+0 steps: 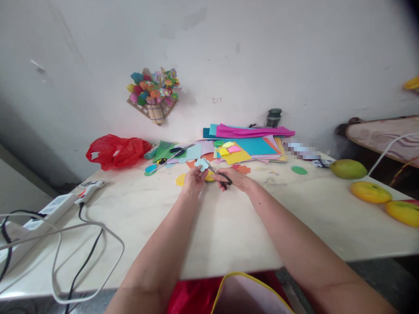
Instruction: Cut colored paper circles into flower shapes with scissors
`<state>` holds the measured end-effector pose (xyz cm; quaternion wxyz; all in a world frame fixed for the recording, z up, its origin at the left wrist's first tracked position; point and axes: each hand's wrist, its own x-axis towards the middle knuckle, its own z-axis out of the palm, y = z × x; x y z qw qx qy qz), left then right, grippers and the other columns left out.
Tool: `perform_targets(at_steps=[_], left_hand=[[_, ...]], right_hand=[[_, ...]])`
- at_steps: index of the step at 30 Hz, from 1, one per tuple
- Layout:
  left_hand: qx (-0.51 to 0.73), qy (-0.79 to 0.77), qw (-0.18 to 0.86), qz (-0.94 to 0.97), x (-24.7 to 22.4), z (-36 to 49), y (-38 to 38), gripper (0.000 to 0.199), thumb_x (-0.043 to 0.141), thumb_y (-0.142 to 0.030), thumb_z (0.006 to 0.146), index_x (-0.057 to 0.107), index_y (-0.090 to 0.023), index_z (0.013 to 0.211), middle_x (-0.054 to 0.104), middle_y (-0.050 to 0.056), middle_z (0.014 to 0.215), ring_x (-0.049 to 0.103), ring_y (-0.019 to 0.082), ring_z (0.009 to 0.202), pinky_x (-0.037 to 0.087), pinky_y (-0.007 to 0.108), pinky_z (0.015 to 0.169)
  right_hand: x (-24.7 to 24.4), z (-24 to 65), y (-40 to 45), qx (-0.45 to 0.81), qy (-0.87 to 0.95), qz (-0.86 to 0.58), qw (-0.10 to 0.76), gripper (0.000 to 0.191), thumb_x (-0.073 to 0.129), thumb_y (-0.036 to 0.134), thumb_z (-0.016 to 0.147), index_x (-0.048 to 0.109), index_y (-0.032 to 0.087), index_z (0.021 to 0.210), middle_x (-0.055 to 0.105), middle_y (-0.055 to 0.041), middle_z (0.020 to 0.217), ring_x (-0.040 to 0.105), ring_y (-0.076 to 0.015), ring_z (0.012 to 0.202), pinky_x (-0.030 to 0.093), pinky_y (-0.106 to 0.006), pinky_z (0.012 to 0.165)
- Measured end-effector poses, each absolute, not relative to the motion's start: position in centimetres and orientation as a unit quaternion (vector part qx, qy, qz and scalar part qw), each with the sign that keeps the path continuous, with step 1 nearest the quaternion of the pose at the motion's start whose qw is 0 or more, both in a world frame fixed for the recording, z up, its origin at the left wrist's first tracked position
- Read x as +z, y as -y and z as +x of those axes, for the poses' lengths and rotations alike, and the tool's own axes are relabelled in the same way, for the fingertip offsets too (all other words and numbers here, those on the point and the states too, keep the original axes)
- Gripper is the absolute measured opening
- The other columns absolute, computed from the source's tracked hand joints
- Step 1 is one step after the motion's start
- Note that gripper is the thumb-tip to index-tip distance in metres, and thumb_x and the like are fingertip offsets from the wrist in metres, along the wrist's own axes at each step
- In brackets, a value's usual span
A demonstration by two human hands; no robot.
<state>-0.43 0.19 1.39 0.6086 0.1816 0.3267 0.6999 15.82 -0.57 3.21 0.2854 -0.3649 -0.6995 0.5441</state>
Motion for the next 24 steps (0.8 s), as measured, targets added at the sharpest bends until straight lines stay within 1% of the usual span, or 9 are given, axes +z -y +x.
perform_targets(at_steps=[5, 10, 15, 24], left_hand=[[0.72, -0.306, 0.604, 0.153, 1.38, 0.11, -0.31, 0.013, 0.054, -0.001, 0.072, 0.056, -0.013, 0.068, 0.064, 0.002, 0.06, 0.065, 0.012, 0.059, 0.055, 0.02, 0.063], [0.729, -0.297, 0.6, 0.142, 1.4, 0.33, -0.27, 0.016, 0.056, 0.001, 0.072, 0.054, -0.013, 0.065, 0.061, 0.0, 0.057, 0.063, 0.01, 0.056, 0.055, 0.02, 0.065], [0.727, -0.296, 0.604, 0.138, 1.47, 0.43, -0.17, 0.016, 0.056, 0.0, 0.072, 0.054, -0.014, 0.064, 0.057, -0.002, 0.052, 0.063, 0.01, 0.056, 0.054, 0.018, 0.062], [0.732, -0.296, 0.605, 0.108, 1.63, 0.65, -0.08, 0.015, 0.056, 0.001, 0.072, 0.055, -0.014, 0.067, 0.06, 0.0, 0.057, 0.063, 0.009, 0.057, 0.054, 0.018, 0.065]], right_hand=[[2.9, 15.49, 0.46, 0.556, 0.685, -0.359, 0.303, 0.031, 0.066, 0.042, 0.075, 0.053, 0.014, 0.071, 0.058, 0.0006, 0.053, 0.053, -0.0074, 0.042, 0.039, -0.016, 0.039], [3.04, 15.38, 0.64, 0.563, 0.675, -0.363, 0.309, 0.032, 0.068, 0.042, 0.073, 0.052, 0.015, 0.068, 0.058, 0.0008, 0.052, 0.052, -0.0077, 0.04, 0.039, -0.017, 0.038], [3.03, 15.4, 0.65, 0.561, 0.676, -0.358, 0.316, 0.031, 0.067, 0.041, 0.074, 0.052, 0.015, 0.068, 0.058, 0.001, 0.052, 0.052, -0.0079, 0.04, 0.039, -0.018, 0.039], [3.08, 15.34, 0.78, 0.553, 0.68, -0.359, 0.322, 0.032, 0.067, 0.042, 0.073, 0.051, 0.015, 0.067, 0.057, 0.0014, 0.051, 0.051, -0.0077, 0.04, 0.038, -0.018, 0.039]])
